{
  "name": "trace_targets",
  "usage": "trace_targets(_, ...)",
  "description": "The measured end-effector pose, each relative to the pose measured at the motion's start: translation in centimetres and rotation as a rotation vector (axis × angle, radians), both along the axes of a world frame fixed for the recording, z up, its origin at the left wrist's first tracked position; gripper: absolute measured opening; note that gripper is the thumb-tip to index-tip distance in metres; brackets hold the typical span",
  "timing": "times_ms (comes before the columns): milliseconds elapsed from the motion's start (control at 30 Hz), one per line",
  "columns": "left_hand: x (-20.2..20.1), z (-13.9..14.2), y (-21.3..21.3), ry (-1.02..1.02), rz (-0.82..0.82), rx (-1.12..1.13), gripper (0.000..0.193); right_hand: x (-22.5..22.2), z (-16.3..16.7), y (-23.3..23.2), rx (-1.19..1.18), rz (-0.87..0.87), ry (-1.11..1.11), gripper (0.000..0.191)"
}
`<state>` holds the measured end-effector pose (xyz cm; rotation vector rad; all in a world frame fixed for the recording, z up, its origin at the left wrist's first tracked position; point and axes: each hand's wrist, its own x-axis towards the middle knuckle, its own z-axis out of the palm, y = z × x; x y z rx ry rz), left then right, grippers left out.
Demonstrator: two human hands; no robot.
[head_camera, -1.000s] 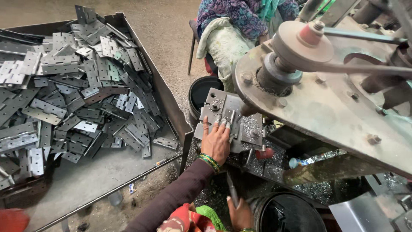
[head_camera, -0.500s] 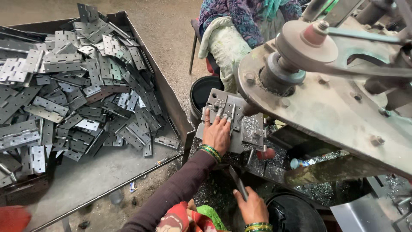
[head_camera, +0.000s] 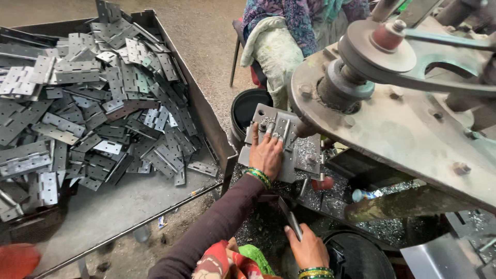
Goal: The person repeatedly picks up small metal plates from a bin, places them into a press machine, and operates the lever to process them. The person handles the plates one at a time and returns the processed pieces to the bin.
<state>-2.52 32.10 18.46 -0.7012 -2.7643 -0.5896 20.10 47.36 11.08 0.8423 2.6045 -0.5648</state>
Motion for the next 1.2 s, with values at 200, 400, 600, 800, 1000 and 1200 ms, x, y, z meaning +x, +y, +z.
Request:
trace_targets(200, -1.1, 0.0, 1.0, 0.074, 0.051, -0.066, 0.023, 0.6, -4.6, -0.4, -0.037, -0.079, -0.073, 0.064)
trace_targets(400, -0.1, -0.1, 0.2, 0.143, 0.023, -0.009, 0.023, 3.4, -14.3, -0.3, 0.062, -0.020, 0.194, 0.080)
trace_targets(600, 2.0, -0.6, -1.2, 0.238, -0.021, -0.191, 0.030, 0.7, -8.4, 0.8, -0.096, -0.149, -0.094, 0.063)
trace_targets(800, 0.1, -0.5, -0.7, 0.201, 0.000, 0.134, 0.061, 0.8, -1.2, 0.3, -0.059, -0.041, 0.037, 0.047)
trace_targets(1000, 3.8, -1.3, -3.4, 0.127, -0.084, 0.085, 0.048, 0.7, -6.9, 3.0, -0.013, -0.030, 0.159, 0.042)
trace_targets(1200, 10.7, -7.4, -14.4, 0.303, -0.209, 0.228, 0.038, -0.1, -13.7, 5.7, -0.118, -0.015, 0.289, 0.040)
